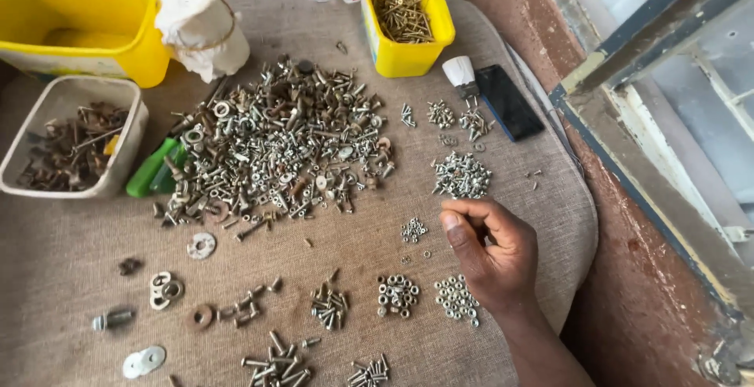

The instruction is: The person sorts a mixed pile of metal fasteners on a table, separating screws, nuts, and washers into small piles by type and size. They handle items one at a time, occasionally holding several in one hand while continuing to pick and place others.

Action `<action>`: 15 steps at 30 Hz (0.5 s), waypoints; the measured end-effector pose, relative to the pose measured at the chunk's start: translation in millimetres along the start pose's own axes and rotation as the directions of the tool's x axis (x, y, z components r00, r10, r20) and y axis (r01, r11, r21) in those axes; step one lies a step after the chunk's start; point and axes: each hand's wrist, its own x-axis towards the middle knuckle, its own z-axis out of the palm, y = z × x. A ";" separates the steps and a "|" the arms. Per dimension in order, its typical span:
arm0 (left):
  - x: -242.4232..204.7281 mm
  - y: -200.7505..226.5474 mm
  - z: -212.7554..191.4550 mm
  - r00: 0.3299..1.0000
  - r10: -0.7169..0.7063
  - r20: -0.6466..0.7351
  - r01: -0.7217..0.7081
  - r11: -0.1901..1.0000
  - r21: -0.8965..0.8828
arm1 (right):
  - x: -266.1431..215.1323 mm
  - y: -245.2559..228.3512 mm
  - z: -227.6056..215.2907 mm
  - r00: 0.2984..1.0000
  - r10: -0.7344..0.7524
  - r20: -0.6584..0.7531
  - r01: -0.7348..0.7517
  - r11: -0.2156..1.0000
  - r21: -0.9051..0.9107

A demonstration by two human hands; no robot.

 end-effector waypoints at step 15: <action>61.7 -39.7 -29.3 0.957 -0.251 -0.147 0.276 0.944 0.182 | 65.3 -22.9 11.6 0.941 0.211 0.266 -0.095 0.915 -0.391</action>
